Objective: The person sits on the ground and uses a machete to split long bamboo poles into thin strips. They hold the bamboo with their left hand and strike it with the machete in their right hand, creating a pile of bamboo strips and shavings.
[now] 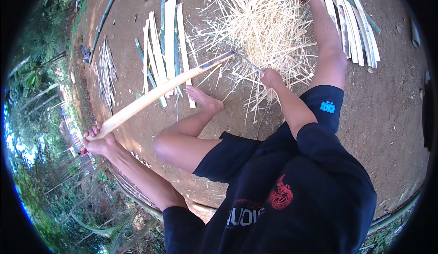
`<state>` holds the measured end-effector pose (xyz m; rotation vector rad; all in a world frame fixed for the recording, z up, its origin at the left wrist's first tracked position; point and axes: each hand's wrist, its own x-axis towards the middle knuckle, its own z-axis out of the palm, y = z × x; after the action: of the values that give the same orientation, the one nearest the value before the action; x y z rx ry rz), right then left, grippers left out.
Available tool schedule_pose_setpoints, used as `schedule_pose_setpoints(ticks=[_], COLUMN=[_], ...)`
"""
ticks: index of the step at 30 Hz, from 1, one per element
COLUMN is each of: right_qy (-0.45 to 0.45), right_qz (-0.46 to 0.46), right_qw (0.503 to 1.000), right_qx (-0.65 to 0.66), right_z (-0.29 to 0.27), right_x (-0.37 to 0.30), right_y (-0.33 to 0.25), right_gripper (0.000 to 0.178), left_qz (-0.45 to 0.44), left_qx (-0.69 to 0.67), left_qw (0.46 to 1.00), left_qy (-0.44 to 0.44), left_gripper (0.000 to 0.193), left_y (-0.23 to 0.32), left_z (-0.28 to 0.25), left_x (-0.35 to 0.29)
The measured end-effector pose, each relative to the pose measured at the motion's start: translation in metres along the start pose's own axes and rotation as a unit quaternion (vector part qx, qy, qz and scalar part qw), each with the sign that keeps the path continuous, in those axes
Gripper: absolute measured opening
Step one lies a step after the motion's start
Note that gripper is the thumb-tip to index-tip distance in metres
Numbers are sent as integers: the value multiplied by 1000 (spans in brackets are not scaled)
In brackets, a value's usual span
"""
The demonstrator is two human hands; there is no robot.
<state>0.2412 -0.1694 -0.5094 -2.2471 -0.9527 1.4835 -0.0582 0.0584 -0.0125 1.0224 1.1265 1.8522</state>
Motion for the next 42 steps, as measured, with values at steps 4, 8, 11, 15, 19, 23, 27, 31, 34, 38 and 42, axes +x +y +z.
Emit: schedule_pose_setpoints(ticks=[4,8,11,15,19,23,27,31,34,38,42], right_qy=[27,11,-2,-34,-20,-25,-11,-8,36,32,54], right_qz=[9,2,6,-31,-115,-256,-334,-263,-188,-130,-66], right_qw=[1000,996,987,982,985,959,937,960,979,990,995], right_qx=[-1,84,160,186,127,119,98,96,74,45,59], right_z=[12,25,4,0,-21,-28,-32,-18,4,12,15], right_x=[-22,-21,-20,-67,-142,-206,-237,-196,-132,-82,-32], right_y=[24,25,24,-24,-96,-160,-191,-166,-116,-70,-25], right_gripper=[31,28,26,22,27,23,22,21,26,29,32], left_qz=[-47,-35,-50,15,187,287,307,291,276,222,221], left_qx=[41,75,68,66,345,355,355,347,360,386,367], left_qw=[992,985,995,994,919,887,880,890,890,894,903], left_qy=[106,151,52,-84,-42,-73,-77,-60,-43,-47,-29], left_gripper=[20,33,41,49,42,26,26,27,32,58,36], left_y=[-16,2,-24,-11,-16,-20,-17,-14,-18,-12,-14], left_z=[-41,-104,-31,-50,-35,-28,-22,-24,-36,-48,-27], left_x=[64,123,49,44,-5,-21,-37,-40,-20,-19,-27])
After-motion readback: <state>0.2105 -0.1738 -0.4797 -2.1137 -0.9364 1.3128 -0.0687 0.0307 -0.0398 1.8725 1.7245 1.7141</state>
